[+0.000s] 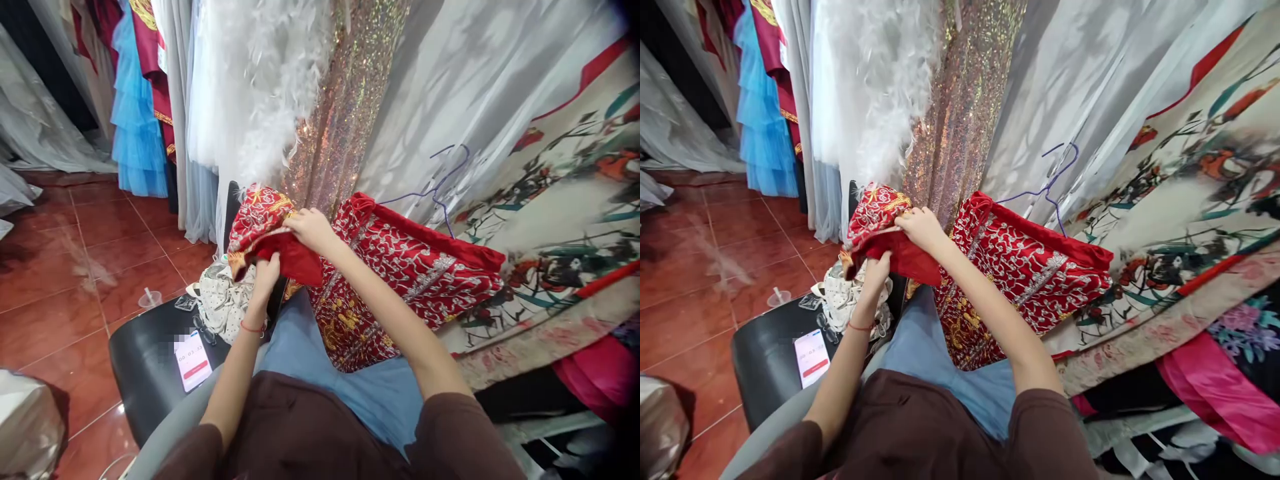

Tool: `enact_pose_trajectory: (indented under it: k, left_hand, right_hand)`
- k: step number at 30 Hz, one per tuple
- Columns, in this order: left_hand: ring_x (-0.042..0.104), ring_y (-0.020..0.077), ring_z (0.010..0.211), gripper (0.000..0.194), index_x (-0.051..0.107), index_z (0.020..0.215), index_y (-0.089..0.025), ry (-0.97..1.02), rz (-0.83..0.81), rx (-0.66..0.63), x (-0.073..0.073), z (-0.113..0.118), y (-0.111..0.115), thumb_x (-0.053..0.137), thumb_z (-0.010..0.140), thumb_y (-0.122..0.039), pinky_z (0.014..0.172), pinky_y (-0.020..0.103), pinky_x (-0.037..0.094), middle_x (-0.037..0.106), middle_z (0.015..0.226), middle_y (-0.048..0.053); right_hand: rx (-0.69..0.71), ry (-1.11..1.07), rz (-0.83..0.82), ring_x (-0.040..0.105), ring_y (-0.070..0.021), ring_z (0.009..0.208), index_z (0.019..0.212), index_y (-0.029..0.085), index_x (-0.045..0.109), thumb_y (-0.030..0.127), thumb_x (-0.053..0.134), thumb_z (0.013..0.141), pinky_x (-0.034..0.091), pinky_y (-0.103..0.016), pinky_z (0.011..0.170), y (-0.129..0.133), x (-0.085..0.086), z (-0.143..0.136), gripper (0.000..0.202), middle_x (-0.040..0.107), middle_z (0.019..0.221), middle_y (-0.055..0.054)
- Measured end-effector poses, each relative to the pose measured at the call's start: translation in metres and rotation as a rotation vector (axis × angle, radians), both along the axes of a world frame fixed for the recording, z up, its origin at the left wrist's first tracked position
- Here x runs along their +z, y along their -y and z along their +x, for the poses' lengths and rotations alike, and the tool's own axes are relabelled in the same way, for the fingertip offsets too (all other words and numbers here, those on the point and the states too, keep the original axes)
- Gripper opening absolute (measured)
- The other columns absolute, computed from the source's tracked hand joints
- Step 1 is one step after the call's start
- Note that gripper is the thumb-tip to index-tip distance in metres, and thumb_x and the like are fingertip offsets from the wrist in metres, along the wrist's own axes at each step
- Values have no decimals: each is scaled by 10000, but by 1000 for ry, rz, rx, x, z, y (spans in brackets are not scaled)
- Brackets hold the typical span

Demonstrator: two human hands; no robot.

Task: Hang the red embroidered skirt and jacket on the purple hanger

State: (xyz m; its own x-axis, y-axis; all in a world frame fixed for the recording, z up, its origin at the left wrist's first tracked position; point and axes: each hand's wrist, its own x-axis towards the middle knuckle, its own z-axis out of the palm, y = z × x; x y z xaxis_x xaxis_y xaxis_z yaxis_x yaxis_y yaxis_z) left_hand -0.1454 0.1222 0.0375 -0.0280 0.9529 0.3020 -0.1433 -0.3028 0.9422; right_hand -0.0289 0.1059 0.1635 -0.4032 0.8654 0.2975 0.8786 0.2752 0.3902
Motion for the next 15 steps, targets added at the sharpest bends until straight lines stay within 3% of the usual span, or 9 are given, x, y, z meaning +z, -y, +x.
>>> enact_pose_trajectory:
  k: [3,5,8,11,15]
  left_hand:
    - [645,279,1173,198,666,959,-200,-92,237,109,43,0,-22,507,863,-269,1114,388,452,736,1109,97]
    - [644,278,1175,248,647,1077,-199,-156,327,98,73,6,-29,495,920,-315,1098,392,455,723,1159,97]
    - [610,287,1257,420,561,1272,-211,-258,388,-2,109,25,-30,496,972,-497,1108,397,431,690,1246,98]
    - [580,333,1303,645,509,1337,-159,-354,369,-148,130,53,-34,528,925,-654,1118,424,400,665,1278,153]
    - [601,355,1261,660,591,1224,-98,-507,310,-297,139,97,-49,502,921,-678,1098,446,398,665,1274,215]
  right_hand:
    - [-115,-171,82,643,-253,967,1231,239,663,332,353,1045,421,-334,813,3,29,14,373,748,1072,-99]
    - [-162,-322,197,656,-253,937,1262,244,644,366,335,1047,435,-322,796,5,45,29,396,747,1009,-77]
    - [-125,-538,367,653,-259,950,1270,209,630,363,277,1048,473,-355,839,7,59,57,445,730,998,-81]
    - [-81,-639,376,639,-280,1007,1291,188,614,352,289,1031,493,-425,916,11,59,82,447,719,1051,-100]
    - [-75,-645,105,631,-282,1056,1298,162,603,297,418,971,501,-451,961,21,45,108,399,718,1106,-116]
